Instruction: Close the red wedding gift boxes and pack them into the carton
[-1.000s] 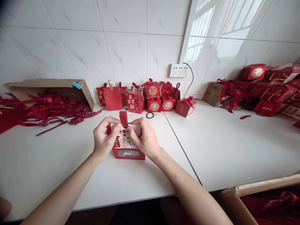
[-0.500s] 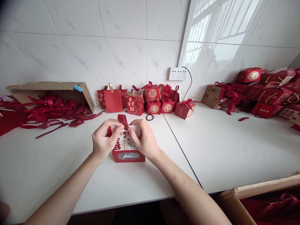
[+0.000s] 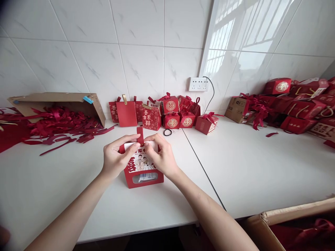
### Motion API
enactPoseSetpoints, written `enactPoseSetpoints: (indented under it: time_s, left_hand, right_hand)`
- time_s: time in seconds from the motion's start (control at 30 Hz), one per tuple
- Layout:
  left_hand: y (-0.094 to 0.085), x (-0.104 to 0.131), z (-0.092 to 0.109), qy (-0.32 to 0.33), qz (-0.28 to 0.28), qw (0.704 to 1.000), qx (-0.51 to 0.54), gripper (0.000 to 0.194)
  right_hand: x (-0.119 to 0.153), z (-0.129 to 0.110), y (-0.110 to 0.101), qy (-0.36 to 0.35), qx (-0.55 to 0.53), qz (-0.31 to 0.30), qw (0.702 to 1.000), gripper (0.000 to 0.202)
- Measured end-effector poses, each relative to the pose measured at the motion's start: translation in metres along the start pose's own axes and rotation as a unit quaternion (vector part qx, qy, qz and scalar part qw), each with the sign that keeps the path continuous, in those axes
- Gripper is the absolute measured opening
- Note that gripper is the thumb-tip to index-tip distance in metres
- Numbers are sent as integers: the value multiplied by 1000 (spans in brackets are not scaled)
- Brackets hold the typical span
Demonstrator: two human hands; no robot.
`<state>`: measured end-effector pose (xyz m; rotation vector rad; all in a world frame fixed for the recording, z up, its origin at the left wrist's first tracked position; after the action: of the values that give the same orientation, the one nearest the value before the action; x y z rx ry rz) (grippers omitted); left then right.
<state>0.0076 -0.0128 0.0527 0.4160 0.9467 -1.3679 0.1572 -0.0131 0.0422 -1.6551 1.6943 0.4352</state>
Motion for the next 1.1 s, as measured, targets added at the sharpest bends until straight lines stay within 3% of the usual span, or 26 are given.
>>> enactPoseSetpoints:
  time_s: [0.2,0.6,0.7,0.8,0.9,1.0,1.03,1.1]
  left_hand:
    - [2,1,-3,-66,20,996,61,21]
    - [2,2,-4,-70,19,996,51,23]
    - [3,4,-11,-75,-4,993,96,36]
    - [8,9,-25,-77,-56,984,152,57]
    - [16,14,-36,-98,-85,979,157,69]
    - [24,19,-38,-134,-103,975,146,66]
    - [25,20,-37,-115,-90,982,123,62]
    - [21,22,-33,11,-39,999,36,53]
  right_hand:
    - [0,0,0,4,-12,-1,1000,10]
    - [1,-2,4,41,-20,12,999,10]
    - [0,1,2,39,-21,11,999,12]
    - [-4,13,-11,74,-48,85,992,16]
    - [-10,31,-30,140,-170,207,953,23]
    - [-16,47,-42,194,-310,244,898,30]
    - [-17,51,-42,208,-345,245,882,31]
    - [-19,54,-39,229,-404,235,854,31]
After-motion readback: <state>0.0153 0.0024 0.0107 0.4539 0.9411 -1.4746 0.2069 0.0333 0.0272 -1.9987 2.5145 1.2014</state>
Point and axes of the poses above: each hand's wrist, its own x-axis away from the middle knuckle, its own y-axis out of the palm, z = x × y, the point moved 1 cm from there along -x, towards the middle knuckle, and after that the axes turned 2 degrees about y, right-handed, at the moved point
